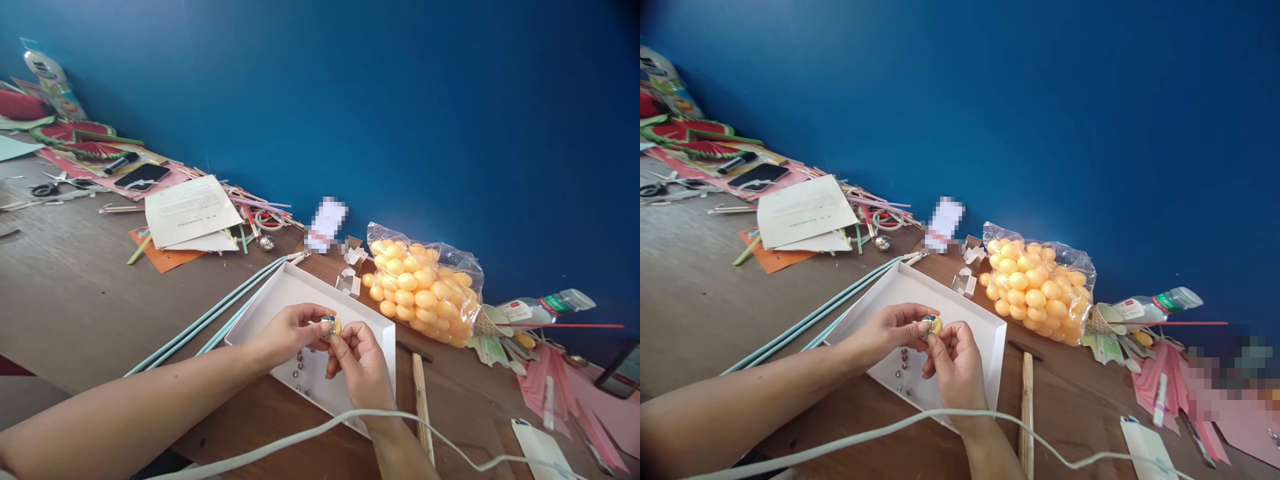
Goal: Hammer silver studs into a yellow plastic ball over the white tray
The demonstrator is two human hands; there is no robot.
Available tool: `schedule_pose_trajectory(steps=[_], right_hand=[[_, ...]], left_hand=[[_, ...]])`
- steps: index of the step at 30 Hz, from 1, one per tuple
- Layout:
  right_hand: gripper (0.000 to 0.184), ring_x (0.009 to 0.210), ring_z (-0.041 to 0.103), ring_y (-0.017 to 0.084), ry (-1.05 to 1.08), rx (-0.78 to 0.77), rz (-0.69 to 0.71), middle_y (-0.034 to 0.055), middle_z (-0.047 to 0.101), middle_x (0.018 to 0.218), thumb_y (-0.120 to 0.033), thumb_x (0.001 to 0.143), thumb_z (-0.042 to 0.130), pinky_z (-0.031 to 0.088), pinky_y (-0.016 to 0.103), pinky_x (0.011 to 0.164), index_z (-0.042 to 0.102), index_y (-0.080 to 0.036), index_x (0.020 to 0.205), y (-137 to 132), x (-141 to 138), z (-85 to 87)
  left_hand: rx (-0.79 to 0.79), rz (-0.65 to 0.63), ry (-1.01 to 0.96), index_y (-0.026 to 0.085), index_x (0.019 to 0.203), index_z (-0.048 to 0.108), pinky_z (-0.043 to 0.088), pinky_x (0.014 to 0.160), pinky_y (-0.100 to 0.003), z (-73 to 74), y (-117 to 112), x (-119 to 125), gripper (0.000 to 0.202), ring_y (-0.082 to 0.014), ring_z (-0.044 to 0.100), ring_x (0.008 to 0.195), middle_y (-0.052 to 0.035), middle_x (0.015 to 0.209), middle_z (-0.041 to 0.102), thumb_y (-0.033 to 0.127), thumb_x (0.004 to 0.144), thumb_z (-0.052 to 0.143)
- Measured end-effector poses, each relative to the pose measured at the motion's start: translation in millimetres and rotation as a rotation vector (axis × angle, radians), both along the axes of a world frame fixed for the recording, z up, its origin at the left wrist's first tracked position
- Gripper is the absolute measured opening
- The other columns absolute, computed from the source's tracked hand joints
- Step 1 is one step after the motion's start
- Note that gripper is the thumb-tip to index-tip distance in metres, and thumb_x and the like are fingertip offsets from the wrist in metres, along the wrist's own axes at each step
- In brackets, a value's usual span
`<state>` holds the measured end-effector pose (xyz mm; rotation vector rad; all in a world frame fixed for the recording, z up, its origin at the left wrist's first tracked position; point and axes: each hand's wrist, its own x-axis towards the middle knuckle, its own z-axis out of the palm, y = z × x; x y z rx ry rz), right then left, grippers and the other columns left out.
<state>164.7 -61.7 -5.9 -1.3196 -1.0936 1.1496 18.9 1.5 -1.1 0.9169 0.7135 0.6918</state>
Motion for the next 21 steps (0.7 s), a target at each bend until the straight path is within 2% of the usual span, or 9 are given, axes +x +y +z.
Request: schedule_pose_trajectory(steps=[4, 8, 10, 15, 18, 21], right_hand=[[0.028, 0.046, 0.052, 0.008, 0.006, 0.049, -0.008, -0.0078, 0.056, 0.051, -0.044, 0.086, 0.062, 0.043, 0.021, 0.051, 0.047, -0.022, 0.081, -2, 0, 2.5], [0.028, 0.048, 0.054, 0.008, 0.055, 0.106, 0.006, -0.0046, 0.060, 0.067, -0.048, 0.090, 0.055, 0.043, 0.021, 0.051, 0.052, -0.021, 0.094, -4, 0, 4.7], [0.029, 0.049, 0.054, 0.007, 0.064, 0.112, -0.002, -0.0031, 0.061, 0.073, -0.049, 0.090, 0.055, 0.042, 0.021, 0.050, 0.053, -0.021, 0.099, -4, 1, 4.7], [0.030, 0.048, 0.052, 0.006, 0.007, 0.084, -0.078, -0.0022, 0.061, 0.074, -0.050, 0.089, 0.056, 0.042, 0.021, 0.050, 0.056, -0.020, 0.097, -3, 4, 4.2], [0.031, 0.048, 0.051, 0.006, -0.011, 0.064, -0.099, -0.0024, 0.061, 0.072, -0.050, 0.088, 0.057, 0.042, 0.021, 0.050, 0.057, -0.021, 0.096, -3, 4, 5.6], [0.031, 0.048, 0.051, 0.007, -0.024, 0.040, -0.087, -0.0026, 0.061, 0.070, -0.050, 0.087, 0.057, 0.042, 0.022, 0.050, 0.058, -0.021, 0.095, -4, 4, 7.2]], left_hand=[[-0.063, -0.041, -0.105, 0.012, 0.100, 0.066, 0.053, 0.082, -0.032, -2.2, 0, -1, 0.037, -0.0155, 0.067, 0.078, -0.0065, 0.091, 0.068, 0.037, 0.074, 0.074], [-0.180, -0.069, -0.161, 0.009, 0.095, 0.066, 0.054, 0.079, -0.026, -3.0, 3, -2, 0.034, -0.0152, 0.068, 0.078, -0.0107, 0.089, 0.069, 0.040, 0.082, 0.065], [-0.252, -0.060, -0.188, 0.009, 0.092, 0.065, 0.054, 0.079, -0.026, -3.2, 6, -2, 0.035, -0.0165, 0.069, 0.079, -0.0120, 0.089, 0.069, 0.043, 0.086, 0.060], [-0.409, 0.018, -0.184, 0.009, 0.087, 0.064, 0.056, 0.081, -0.027, -4.2, 11, -1, 0.035, -0.0203, 0.071, 0.082, -0.0106, 0.087, 0.069, 0.044, 0.086, 0.059], [-0.407, 0.030, -0.181, 0.009, 0.086, 0.064, 0.057, 0.080, -0.024, -5.6, 12, -2, 0.031, -0.0185, 0.071, 0.081, -0.0094, 0.084, 0.069, 0.040, 0.083, 0.064], [-0.344, -0.003, -0.147, 0.010, 0.093, 0.066, 0.056, 0.079, -0.022, -6.9, 13, -3, 0.028, -0.0166, 0.070, 0.083, -0.0103, 0.091, 0.070, 0.033, 0.078, 0.071]])
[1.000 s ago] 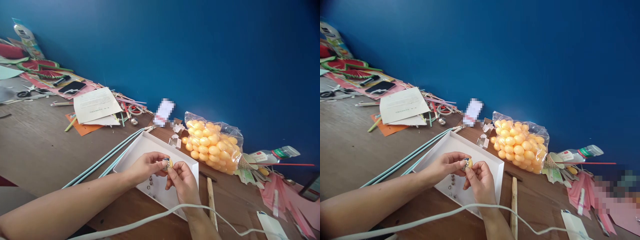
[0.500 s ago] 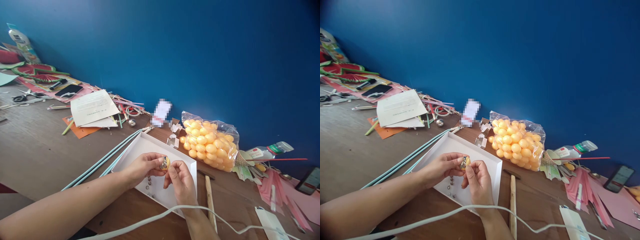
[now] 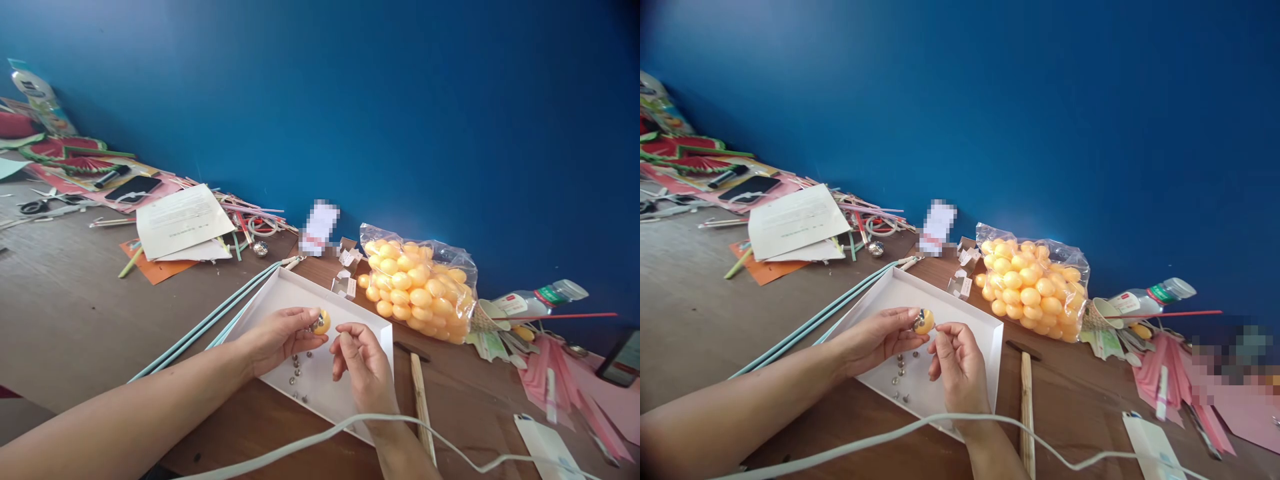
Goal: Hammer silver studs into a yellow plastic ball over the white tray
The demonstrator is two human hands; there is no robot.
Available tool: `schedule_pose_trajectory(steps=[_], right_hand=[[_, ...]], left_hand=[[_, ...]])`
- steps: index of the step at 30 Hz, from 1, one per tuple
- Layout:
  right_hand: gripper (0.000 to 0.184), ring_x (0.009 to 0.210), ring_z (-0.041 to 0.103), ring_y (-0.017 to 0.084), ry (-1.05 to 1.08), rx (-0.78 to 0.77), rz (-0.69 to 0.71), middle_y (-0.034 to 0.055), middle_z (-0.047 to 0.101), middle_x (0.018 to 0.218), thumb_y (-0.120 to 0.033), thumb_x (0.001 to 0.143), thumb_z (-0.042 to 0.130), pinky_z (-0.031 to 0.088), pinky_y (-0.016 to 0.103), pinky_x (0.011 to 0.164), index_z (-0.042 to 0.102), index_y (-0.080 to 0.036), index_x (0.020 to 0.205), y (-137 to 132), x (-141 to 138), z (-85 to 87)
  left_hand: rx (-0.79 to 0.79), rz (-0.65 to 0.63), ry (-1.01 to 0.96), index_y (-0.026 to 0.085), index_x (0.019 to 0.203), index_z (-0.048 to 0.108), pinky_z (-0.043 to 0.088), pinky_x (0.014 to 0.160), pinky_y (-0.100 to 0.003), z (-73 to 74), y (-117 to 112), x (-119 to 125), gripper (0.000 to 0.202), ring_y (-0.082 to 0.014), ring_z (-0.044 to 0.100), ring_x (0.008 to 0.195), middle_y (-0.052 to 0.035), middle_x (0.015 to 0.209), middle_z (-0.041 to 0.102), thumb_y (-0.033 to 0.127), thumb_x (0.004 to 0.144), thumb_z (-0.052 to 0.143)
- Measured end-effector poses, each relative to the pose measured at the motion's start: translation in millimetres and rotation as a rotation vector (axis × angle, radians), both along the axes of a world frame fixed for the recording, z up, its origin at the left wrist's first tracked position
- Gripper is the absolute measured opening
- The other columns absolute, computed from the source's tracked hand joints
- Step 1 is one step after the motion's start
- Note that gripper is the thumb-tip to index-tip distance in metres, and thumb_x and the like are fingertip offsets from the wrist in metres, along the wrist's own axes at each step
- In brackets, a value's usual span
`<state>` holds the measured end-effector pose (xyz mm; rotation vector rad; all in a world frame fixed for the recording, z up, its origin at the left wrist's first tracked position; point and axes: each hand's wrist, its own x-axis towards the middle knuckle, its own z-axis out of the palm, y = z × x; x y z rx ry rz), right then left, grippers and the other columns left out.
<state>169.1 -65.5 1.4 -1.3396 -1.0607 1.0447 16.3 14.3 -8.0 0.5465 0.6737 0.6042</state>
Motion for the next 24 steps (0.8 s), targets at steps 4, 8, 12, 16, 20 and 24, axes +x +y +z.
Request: schedule_pose_trajectory(steps=[4, 8, 12, 16, 20, 24], right_hand=[[0.030, 0.049, 0.051, 0.008, -0.021, -0.021, 0.022, -0.0026, 0.060, 0.068, -0.049, 0.086, 0.059, 0.042, 0.021, 0.050, 0.058, -0.020, 0.094, -0.9, 0.8, -0.4], [0.028, 0.050, 0.051, 0.007, -0.033, -0.027, 0.070, -0.0024, 0.060, 0.069, -0.047, 0.087, 0.059, 0.043, 0.020, 0.050, 0.057, -0.020, 0.095, -0.9, 3.7, -5.0], [0.029, 0.050, 0.052, 0.007, -0.043, -0.031, 0.089, -0.0019, 0.060, 0.070, -0.047, 0.088, 0.058, 0.043, 0.021, 0.050, 0.057, -0.019, 0.097, -0.9, 6.0, -8.8], [0.029, 0.051, 0.052, 0.008, -0.049, -0.039, 0.093, -0.0016, 0.060, 0.070, -0.047, 0.088, 0.058, 0.044, 0.021, 0.051, 0.057, -0.019, 0.097, -2.2, 6.4, -8.4], [0.029, 0.051, 0.052, 0.008, -0.068, -0.045, 0.092, -0.0018, 0.060, 0.069, -0.048, 0.088, 0.057, 0.044, 0.022, 0.052, 0.058, -0.020, 0.097, -3.6, 4.8, -4.6], [0.028, 0.051, 0.051, 0.008, -0.069, -0.041, 0.069, -0.0021, 0.060, 0.069, -0.047, 0.088, 0.058, 0.043, 0.022, 0.052, 0.058, -0.020, 0.096, -3.8, 3.9, -2.5]], left_hand=[[0.031, 0.004, 0.090, 0.012, 0.093, 0.067, 0.056, 0.076, -0.021, -0.5, -0.7, -1.1, 0.029, -0.0146, 0.070, 0.078, -0.0082, 0.092, 0.070, 0.028, 0.071, 0.078], [0.119, -0.017, 0.090, 0.011, 0.091, 0.068, 0.054, 0.076, -0.021, -0.7, -0.9, -2.9, 0.030, -0.0133, 0.068, 0.078, -0.0072, 0.090, 0.069, 0.032, 0.073, 0.077], [0.169, -0.024, 0.083, 0.011, 0.091, 0.068, 0.053, 0.079, -0.023, -2.6, -0.3, -3.4, 0.030, -0.0129, 0.066, 0.080, -0.0066, 0.090, 0.067, 0.035, 0.074, 0.075], [0.175, -0.042, 0.087, 0.013, 0.093, 0.067, 0.050, 0.084, -0.026, -2.1, -1.5, -2.7, 0.032, -0.0128, 0.065, 0.081, -0.0055, 0.092, 0.066, 0.036, 0.072, 0.077], [0.207, -0.045, 0.109, 0.014, 0.097, 0.066, 0.049, 0.086, -0.030, 0.8, -3.9, -2.2, 0.037, -0.0150, 0.064, 0.085, -0.0060, 0.095, 0.065, 0.037, 0.071, 0.077], [0.243, -0.052, 0.145, 0.013, 0.100, 0.065, 0.049, 0.085, -0.031, 1.9, -4.8, -2.2, 0.040, -0.0164, 0.065, 0.084, -0.0062, 0.094, 0.065, 0.038, 0.071, 0.077]])
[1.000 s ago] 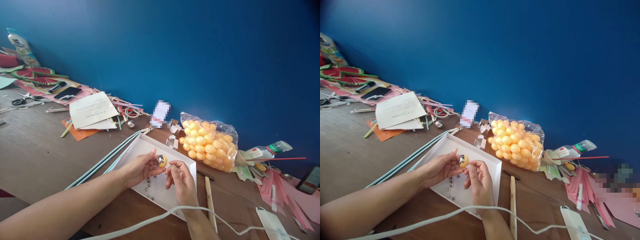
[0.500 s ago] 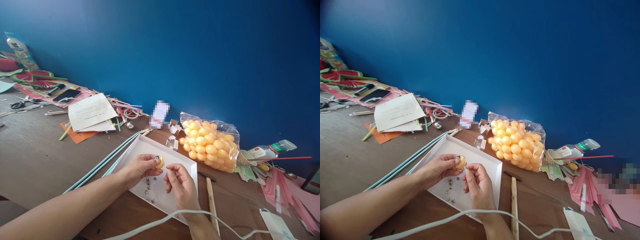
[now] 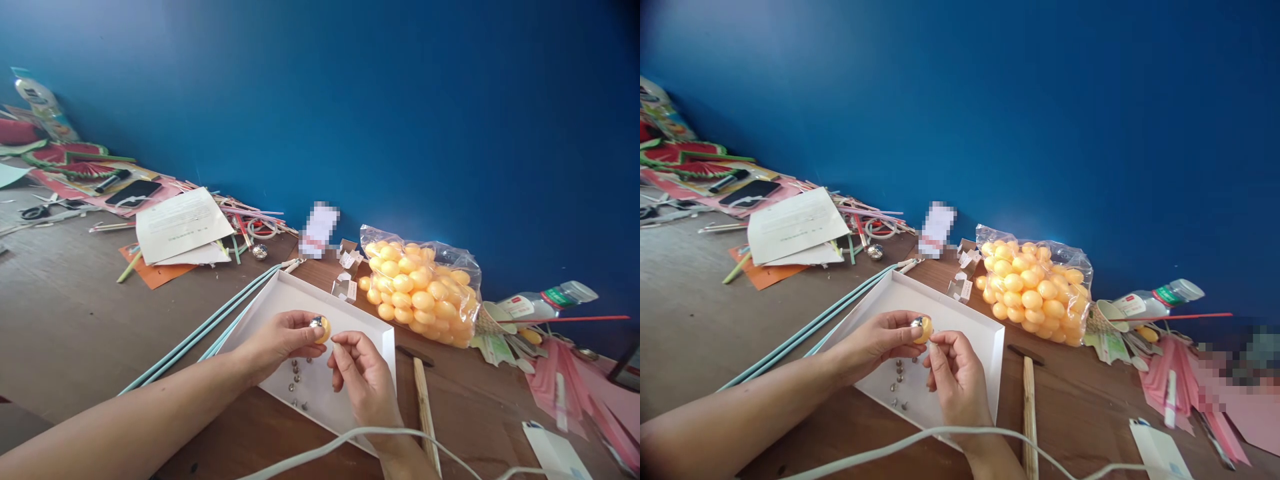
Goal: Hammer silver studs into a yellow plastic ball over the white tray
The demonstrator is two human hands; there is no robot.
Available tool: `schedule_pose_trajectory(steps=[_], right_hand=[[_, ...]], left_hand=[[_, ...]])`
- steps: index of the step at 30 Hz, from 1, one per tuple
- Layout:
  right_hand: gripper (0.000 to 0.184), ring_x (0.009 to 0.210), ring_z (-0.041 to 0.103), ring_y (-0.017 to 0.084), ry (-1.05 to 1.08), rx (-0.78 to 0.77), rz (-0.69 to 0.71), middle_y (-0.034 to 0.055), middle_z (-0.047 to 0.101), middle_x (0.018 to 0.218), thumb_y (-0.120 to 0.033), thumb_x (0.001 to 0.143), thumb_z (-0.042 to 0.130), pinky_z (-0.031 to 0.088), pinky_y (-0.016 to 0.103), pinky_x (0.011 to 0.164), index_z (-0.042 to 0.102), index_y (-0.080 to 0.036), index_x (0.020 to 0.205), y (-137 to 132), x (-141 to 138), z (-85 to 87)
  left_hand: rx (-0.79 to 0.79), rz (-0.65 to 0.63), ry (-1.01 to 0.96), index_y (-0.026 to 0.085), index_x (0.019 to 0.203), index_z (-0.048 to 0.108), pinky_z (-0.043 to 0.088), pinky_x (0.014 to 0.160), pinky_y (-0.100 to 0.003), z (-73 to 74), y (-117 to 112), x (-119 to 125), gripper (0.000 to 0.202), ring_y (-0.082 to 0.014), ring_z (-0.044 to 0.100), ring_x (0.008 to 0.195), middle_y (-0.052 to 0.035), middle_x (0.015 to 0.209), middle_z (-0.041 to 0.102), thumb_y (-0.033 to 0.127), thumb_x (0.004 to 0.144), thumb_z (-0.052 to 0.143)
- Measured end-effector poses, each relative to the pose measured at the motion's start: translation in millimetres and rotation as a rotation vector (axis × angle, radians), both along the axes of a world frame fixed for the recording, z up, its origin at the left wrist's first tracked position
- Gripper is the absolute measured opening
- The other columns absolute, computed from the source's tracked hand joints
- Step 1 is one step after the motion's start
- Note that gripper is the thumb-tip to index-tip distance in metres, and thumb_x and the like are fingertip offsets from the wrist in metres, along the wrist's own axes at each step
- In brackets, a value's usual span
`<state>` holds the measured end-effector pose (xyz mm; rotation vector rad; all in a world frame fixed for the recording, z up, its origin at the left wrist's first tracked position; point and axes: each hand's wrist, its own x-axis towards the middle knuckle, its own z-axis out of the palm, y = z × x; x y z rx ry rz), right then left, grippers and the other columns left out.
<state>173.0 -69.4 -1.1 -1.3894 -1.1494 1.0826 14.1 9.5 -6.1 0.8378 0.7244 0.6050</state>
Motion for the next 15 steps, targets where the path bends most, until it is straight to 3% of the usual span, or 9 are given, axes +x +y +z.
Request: schedule_pose_trajectory(steps=[6, 15], right_hand=[[0.026, 0.052, 0.052, 0.008, -0.004, 0.021, 0.056, -0.0018, 0.061, 0.070, -0.045, 0.090, 0.056, 0.044, 0.021, 0.052, 0.057, -0.021, 0.097, 1.4, 5.0, -5.4], [0.028, 0.052, 0.051, 0.010, -0.043, 0.011, -0.001, -0.0014, 0.060, 0.068, -0.047, 0.088, 0.057, 0.044, 0.022, 0.052, 0.059, -0.020, 0.095, 0.2, 3.5, -0.2]], left_hand=[[0.054, -0.044, 0.021, 0.014, 0.102, 0.064, 0.050, 0.082, -0.031, 0.3, -0.7, -1.3, 0.042, -0.0173, 0.067, 0.081, -0.0065, 0.093, 0.066, 0.040, 0.072, 0.075], [0.045, -0.065, 0.071, 0.015, 0.103, 0.066, 0.051, 0.083, -0.032, -2.1, -0.7, -0.2, 0.043, -0.0171, 0.067, 0.082, -0.0059, 0.091, 0.068, 0.042, 0.070, 0.076]])
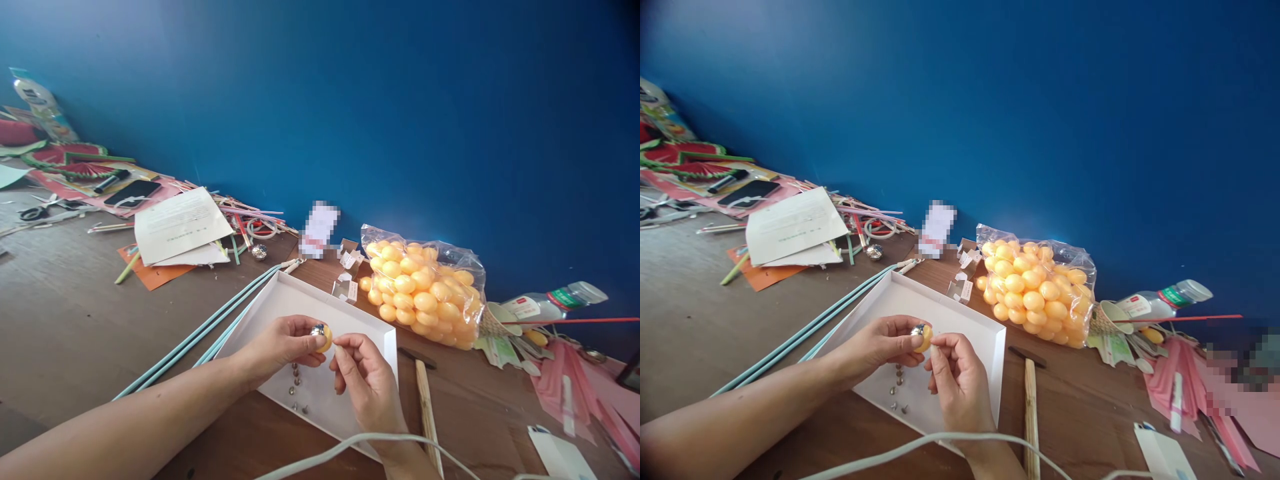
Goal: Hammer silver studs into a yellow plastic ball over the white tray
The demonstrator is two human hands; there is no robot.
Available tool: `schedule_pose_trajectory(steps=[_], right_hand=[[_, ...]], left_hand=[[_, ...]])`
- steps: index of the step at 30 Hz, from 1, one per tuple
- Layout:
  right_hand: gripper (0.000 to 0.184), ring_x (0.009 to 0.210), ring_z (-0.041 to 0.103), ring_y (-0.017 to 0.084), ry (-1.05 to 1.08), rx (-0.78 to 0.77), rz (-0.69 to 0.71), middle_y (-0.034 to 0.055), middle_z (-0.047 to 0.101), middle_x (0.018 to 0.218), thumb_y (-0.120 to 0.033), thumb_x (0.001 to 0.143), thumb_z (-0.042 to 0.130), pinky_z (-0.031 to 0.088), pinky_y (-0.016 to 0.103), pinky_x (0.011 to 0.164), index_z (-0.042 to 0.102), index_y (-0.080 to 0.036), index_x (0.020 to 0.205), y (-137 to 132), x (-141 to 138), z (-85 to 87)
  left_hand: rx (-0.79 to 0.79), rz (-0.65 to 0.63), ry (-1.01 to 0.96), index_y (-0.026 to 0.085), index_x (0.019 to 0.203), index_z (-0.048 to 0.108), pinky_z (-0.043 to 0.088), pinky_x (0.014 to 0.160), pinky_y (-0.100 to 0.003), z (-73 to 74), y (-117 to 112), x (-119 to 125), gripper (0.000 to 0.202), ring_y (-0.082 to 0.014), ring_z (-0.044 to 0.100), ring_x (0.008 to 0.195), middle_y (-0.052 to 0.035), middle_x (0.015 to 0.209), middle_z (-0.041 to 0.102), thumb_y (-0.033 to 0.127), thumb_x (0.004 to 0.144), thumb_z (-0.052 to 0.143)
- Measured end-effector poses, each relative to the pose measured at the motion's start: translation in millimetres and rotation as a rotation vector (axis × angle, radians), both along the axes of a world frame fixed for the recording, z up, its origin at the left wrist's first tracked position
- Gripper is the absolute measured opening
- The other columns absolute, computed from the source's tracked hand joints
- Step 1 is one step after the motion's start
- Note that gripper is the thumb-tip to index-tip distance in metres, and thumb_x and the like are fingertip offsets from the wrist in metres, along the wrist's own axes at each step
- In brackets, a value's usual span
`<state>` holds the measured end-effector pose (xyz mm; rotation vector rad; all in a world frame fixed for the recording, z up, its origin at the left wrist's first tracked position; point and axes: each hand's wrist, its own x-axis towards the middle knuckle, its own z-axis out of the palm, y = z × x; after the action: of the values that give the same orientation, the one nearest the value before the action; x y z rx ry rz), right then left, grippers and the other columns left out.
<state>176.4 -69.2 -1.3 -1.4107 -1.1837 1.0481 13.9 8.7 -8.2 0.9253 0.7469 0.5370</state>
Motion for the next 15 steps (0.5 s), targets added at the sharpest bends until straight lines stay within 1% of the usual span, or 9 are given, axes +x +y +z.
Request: schedule_pose_trajectory(steps=[8, 12, 15], right_hand=[[0.029, 0.052, 0.050, 0.011, 0.008, 0.001, -0.024, -0.0010, 0.060, 0.067, -0.049, 0.086, 0.058, 0.044, 0.024, 0.053, 0.059, -0.021, 0.093, -1.0, -2.2, 4.7], [0.029, 0.053, 0.051, 0.011, 0.005, 0.005, -0.029, -0.0006, 0.060, 0.068, -0.048, 0.086, 0.058, 0.044, 0.024, 0.053, 0.059, -0.020, 0.093, -0.8, -1.8, 4.9], [0.030, 0.052, 0.051, 0.011, 0.003, 0.005, -0.030, -0.0007, 0.060, 0.067, -0.049, 0.086, 0.058, 0.044, 0.024, 0.052, 0.060, -0.020, 0.093, -0.8, -1.4, 5.3]], left_hand=[[0.020, 0.003, -0.003, 0.017, 0.108, 0.064, 0.051, 0.085, -0.033, 1.2, -1.0, 0.4, 0.047, -0.0181, 0.066, 0.087, -0.0064, 0.094, 0.067, 0.043, 0.070, 0.076], [0.032, 0.003, 0.012, 0.016, 0.109, 0.063, 0.051, 0.083, -0.033, 0.7, -1.3, 0.5, 0.049, -0.0182, 0.066, 0.085, -0.0073, 0.096, 0.067, 0.041, 0.070, 0.077], [0.044, 0.007, 0.025, 0.015, 0.107, 0.064, 0.052, 0.082, -0.032, 0.7, -2.0, 0.0, 0.047, -0.0186, 0.067, 0.083, -0.0072, 0.094, 0.067, 0.042, 0.070, 0.076]])
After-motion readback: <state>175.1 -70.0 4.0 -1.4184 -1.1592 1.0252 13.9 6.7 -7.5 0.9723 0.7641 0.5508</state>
